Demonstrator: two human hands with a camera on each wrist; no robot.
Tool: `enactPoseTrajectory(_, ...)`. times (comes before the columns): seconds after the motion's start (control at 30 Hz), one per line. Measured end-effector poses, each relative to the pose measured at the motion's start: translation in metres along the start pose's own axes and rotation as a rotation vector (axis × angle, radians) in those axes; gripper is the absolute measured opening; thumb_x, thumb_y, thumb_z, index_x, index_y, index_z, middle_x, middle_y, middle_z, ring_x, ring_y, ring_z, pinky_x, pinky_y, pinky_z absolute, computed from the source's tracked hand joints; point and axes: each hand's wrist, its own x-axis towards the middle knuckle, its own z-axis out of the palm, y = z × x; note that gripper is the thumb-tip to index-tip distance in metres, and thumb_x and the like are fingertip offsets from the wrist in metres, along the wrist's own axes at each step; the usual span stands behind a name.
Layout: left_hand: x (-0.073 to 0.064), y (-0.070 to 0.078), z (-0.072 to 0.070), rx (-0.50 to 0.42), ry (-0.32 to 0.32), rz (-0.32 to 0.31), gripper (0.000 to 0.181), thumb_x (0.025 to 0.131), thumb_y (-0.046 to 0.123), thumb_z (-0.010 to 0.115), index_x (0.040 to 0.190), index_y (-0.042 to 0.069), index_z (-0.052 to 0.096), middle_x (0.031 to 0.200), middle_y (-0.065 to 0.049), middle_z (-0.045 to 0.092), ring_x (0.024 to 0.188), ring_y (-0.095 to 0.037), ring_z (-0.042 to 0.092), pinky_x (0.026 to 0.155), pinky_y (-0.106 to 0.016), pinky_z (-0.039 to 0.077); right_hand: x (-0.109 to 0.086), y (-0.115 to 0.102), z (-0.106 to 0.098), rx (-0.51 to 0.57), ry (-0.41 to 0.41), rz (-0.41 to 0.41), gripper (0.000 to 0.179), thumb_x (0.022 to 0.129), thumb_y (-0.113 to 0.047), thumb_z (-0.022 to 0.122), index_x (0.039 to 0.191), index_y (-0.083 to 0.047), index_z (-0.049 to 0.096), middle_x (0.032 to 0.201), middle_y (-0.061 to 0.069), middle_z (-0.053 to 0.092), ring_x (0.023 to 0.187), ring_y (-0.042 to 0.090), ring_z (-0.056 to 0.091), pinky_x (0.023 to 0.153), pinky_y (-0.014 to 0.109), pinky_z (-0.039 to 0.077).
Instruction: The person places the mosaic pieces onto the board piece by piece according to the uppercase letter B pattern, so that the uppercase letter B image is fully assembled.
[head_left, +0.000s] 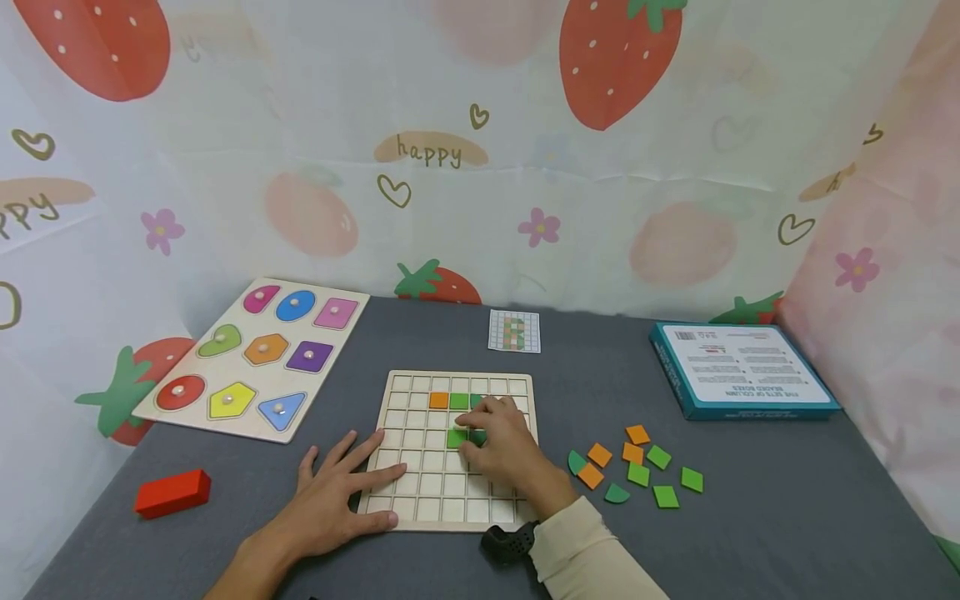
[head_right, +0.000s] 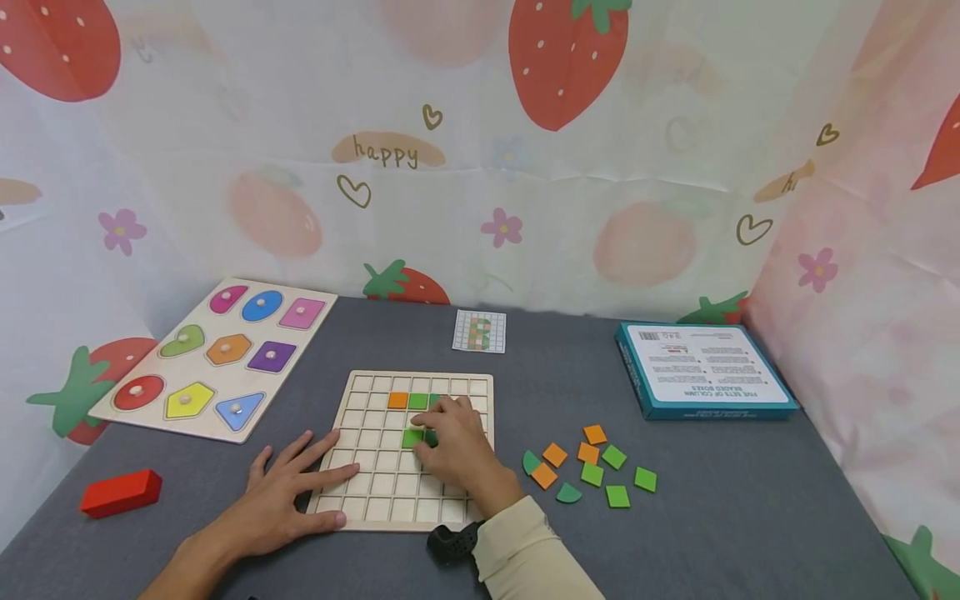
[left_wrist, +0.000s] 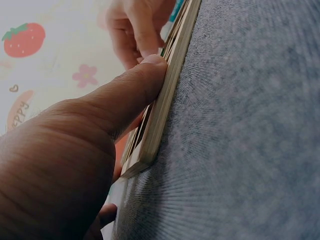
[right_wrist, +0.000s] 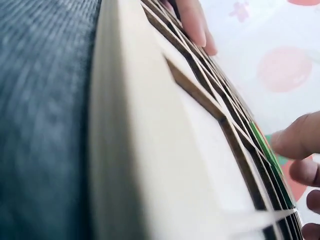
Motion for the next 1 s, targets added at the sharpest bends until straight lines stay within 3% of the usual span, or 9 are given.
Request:
enactPoseTrajectory(0.23,0.0,0.0,0.0,-0.021,0.005,0.008,0.065,0.079,0.067,0.063,0.134,0.034,0.06,0.155,-0.005,0.029,0.14,-0.044,0.015,0.097,-0.073,-0.003,-0.002,-0.007,-0.017,0.046,0.038,0.0,0.03,0.086,-0.013,0.072,0.115,-0.007,0.071,0.104,0.002,0.056,0.092,0.02,0.045,0.076,0.039,0.041)
enactPoseTrajectory(0.37,0.0,-0.001,0.0,-0.029,0.012,0.016,0.065,0.079,0.067,0.063,0.134,0.033,0.06,0.155,-0.005,0.03,0.14,-0.045,0.015,0.097,-0.073,-0.003,-0.005,-0.008,-0.031,0.083,0.098,-0.059,0.03,0.084,-0.009,0.074,0.113,-0.005,0.071,0.103,0.002,0.056,0.092,0.021,0.045,0.076,0.04,0.042)
enactPoseTrajectory(0.53,0.001,-0.002,-0.001,-0.031,0.017,0.022,0.064,0.08,0.066,0.064,0.134,0.033,0.06,0.155,-0.005,0.029,0.139,-0.045,0.015,0.097,-0.073,-0.003,-0.012,-0.009,-0.053,0.055,0.153,-0.122,0.031,0.082,-0.006,0.075,0.113,-0.006,0.071,0.104,0.004,0.057,0.091,0.02,0.044,0.074,0.039,0.041)
enactPoseTrajectory(1.0,-0.001,-0.002,0.001,-0.035,0.013,0.027,0.064,0.08,0.065,0.065,0.134,0.032,0.06,0.155,-0.005,0.029,0.139,-0.045,0.015,0.096,-0.073,-0.003,-0.046,-0.002,-0.109,-0.058,0.169,-0.014,0.04,0.081,-0.009,0.078,0.119,-0.008,0.069,0.108,0.004,0.058,0.095,0.023,0.046,0.074,0.041,0.042)
